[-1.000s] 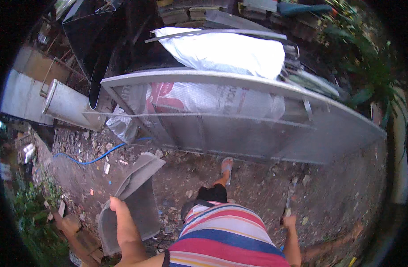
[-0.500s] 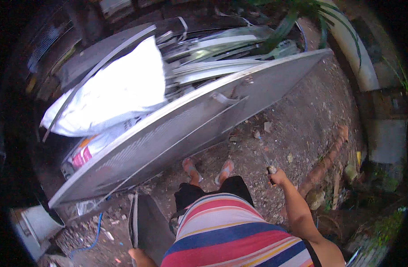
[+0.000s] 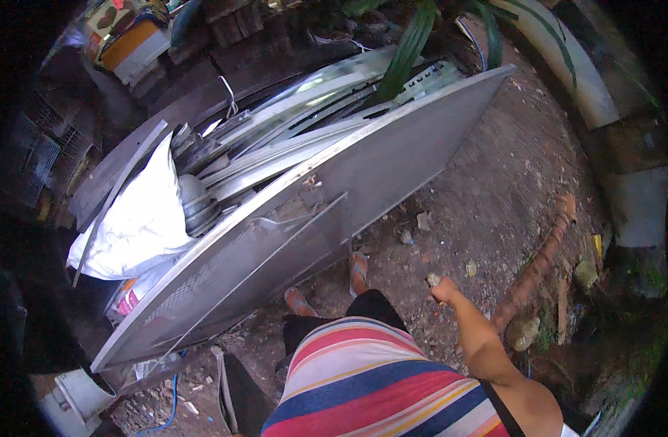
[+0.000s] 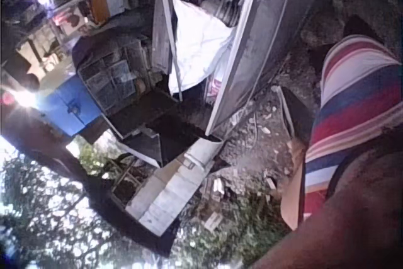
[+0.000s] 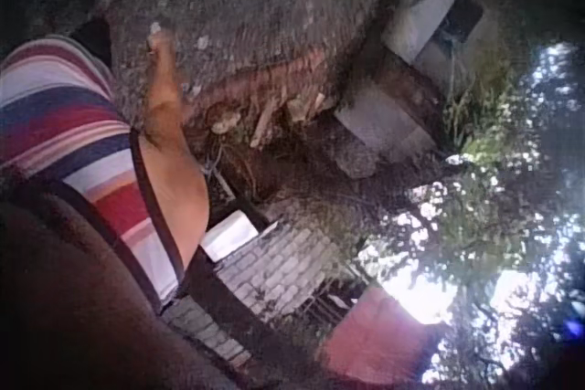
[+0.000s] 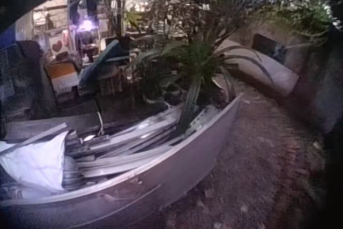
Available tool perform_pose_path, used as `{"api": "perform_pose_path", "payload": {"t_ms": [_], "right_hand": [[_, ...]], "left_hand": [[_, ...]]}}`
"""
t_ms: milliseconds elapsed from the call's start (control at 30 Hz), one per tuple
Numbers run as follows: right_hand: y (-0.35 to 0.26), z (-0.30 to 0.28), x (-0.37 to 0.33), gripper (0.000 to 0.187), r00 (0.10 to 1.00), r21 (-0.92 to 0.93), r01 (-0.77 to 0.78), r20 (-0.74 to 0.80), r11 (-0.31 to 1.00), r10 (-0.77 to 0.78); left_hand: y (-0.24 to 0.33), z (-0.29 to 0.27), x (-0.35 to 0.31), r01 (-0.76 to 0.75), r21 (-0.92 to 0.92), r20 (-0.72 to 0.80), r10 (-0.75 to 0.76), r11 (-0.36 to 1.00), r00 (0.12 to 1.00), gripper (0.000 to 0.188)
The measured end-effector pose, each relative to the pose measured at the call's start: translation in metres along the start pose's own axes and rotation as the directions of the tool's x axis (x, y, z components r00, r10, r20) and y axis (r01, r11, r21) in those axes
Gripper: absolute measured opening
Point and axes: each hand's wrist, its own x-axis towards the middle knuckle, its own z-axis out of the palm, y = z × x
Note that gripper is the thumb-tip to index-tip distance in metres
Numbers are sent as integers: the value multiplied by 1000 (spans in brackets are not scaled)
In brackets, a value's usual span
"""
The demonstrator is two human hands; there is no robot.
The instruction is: The person uses a knife to pry and remove a metal mesh screen from its frame. They handle the metal frame and the detached mesh piece one at a time while working in an outdoor yard.
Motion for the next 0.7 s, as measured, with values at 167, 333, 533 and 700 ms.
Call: {"api": "perform_pose_path", "payload": {"t_ms": [167,333,533,700], "right_hand": [[-40,-77,36,51,956,-33,284,-72,958,-285],[37,-84,170,49,909,-90,311,-261,946,-324],[41,-96,277,56,951,-180,299,-20,937,-308],[-5,-79,199,48,836,-447,519,88,729,-541]], "left_hand": [[-52,-7,-112,204,-104,-116,-215,973,970,33],[-22,-17,-132,471,-128,-104,-484,873,869,31],[6,7,-178,268,-929,323,-912,-255,253,50],[-32,46,-239,296,-881,410,-907,-369,90,55]]}}
